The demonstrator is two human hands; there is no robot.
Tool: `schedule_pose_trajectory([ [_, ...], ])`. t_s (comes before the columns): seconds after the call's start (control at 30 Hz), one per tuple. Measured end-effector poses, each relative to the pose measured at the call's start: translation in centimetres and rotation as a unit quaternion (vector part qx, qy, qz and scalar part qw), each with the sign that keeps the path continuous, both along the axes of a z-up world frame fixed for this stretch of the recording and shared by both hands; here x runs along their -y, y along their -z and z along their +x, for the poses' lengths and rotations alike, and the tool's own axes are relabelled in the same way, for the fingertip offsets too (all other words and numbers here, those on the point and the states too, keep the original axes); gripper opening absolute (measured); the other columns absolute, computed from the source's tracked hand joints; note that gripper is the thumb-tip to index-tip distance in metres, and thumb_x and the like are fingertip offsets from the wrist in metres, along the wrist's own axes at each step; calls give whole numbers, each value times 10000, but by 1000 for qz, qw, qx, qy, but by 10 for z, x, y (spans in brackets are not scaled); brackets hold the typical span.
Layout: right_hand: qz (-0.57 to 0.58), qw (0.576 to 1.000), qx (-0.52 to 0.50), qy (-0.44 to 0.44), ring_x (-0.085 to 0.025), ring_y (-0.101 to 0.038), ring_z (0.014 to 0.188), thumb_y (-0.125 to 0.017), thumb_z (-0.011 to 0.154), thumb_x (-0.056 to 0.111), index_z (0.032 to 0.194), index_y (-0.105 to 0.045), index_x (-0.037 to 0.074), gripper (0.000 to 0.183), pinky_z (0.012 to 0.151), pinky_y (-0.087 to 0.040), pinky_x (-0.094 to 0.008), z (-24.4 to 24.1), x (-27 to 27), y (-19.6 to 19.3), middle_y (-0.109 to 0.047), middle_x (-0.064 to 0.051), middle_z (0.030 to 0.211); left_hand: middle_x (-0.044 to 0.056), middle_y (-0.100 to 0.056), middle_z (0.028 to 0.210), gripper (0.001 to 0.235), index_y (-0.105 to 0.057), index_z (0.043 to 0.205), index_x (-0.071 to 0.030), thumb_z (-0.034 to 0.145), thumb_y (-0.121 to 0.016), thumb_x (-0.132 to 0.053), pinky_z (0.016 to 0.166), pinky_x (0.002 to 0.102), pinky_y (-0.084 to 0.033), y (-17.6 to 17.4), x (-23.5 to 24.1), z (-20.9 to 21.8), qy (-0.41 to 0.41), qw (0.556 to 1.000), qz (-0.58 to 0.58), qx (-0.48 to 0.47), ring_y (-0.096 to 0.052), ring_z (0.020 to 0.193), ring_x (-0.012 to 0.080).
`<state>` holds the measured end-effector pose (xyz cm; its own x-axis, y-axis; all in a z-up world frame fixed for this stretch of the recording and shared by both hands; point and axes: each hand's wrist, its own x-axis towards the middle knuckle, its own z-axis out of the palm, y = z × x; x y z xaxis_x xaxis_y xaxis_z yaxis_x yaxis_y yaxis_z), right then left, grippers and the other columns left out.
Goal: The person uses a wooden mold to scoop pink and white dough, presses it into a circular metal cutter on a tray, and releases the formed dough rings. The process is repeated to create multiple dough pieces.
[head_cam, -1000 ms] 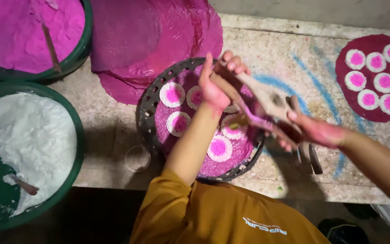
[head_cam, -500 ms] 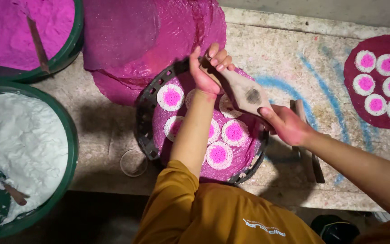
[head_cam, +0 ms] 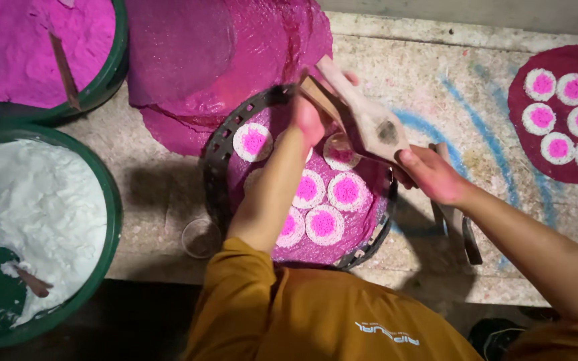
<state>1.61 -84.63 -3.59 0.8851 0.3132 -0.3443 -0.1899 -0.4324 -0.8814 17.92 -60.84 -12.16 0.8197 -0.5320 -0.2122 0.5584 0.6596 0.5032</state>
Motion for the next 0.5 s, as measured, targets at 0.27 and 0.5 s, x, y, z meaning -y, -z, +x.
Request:
schedule_pose_trajectory([
  [0.27,12,995,87,56,-139,-512,649,-293,1090,583,914,-602,37,652,591,-430,-309,-3,19,44,-565,-33,727,26,-692,932,459,-566,1327,-47,1113,-343,-387,428,246,-308,70,-4,-38,80,926,356,96,-400,527,56],
  [0.5,-185,939,181,227,-235,-572,759,-548,1007,623,1111,-583,2,630,675,-468,-405,30,43,74,-629,-159,838,26,-725,1066,724,-170,1603,-115,942,-452,-28,302,323,-403,-6,-37,-107,28,568,669,480,-465,345,104],
])
